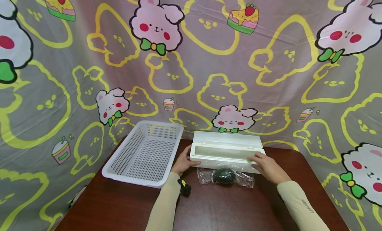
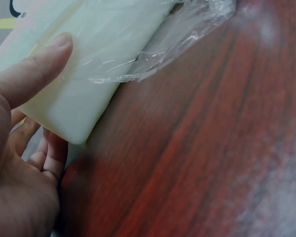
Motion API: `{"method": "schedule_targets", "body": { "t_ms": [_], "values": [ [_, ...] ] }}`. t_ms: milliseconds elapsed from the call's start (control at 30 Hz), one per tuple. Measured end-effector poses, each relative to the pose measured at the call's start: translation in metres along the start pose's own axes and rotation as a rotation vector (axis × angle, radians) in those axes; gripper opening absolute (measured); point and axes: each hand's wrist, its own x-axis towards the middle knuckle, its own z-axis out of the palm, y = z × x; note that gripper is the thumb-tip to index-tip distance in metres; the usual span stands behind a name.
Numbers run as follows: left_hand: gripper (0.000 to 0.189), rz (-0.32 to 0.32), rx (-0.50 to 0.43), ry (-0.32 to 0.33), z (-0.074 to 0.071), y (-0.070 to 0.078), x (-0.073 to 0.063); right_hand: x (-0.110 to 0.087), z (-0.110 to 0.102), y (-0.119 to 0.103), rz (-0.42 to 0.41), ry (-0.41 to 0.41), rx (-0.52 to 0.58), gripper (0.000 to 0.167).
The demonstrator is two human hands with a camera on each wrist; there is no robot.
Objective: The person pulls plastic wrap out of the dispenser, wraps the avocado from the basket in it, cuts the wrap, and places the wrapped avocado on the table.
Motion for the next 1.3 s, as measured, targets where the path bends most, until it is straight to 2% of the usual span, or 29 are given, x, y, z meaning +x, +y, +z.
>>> {"method": "schedule_targets", "body": {
  "t_ms": [267, 433, 600, 967, 1300],
  "values": [
    [0.099, 0.003, 0.004, 0.011, 0.001, 0.004, -0.001, -0.010, -0.006, 0.008, 0.015, 0.042, -0.004, 0.042],
    [0.096, 0.018, 0.002, 0.013, 0.003, 0.019, -0.010, -0.014, -0.008, 0.010, 0.009, 0.057, 0.002, 0.043],
    [0.096, 0.011, -0.018, -0.011, 0.003, 0.031, -0.017, -0.016, -0.006, 0.011, 0.008, 0.064, -0.008, 0.043],
    [0.096, 0.012, -0.024, -0.015, 0.004, 0.032, -0.017, -0.018, -0.005, 0.013, -0.015, 0.116, 0.001, 0.044],
    [0.096, 0.020, -0.023, 0.012, 0.006, 0.030, -0.015, -0.022, -0.006, 0.017, -0.035, 0.140, -0.011, 0.044]
  ]
}}
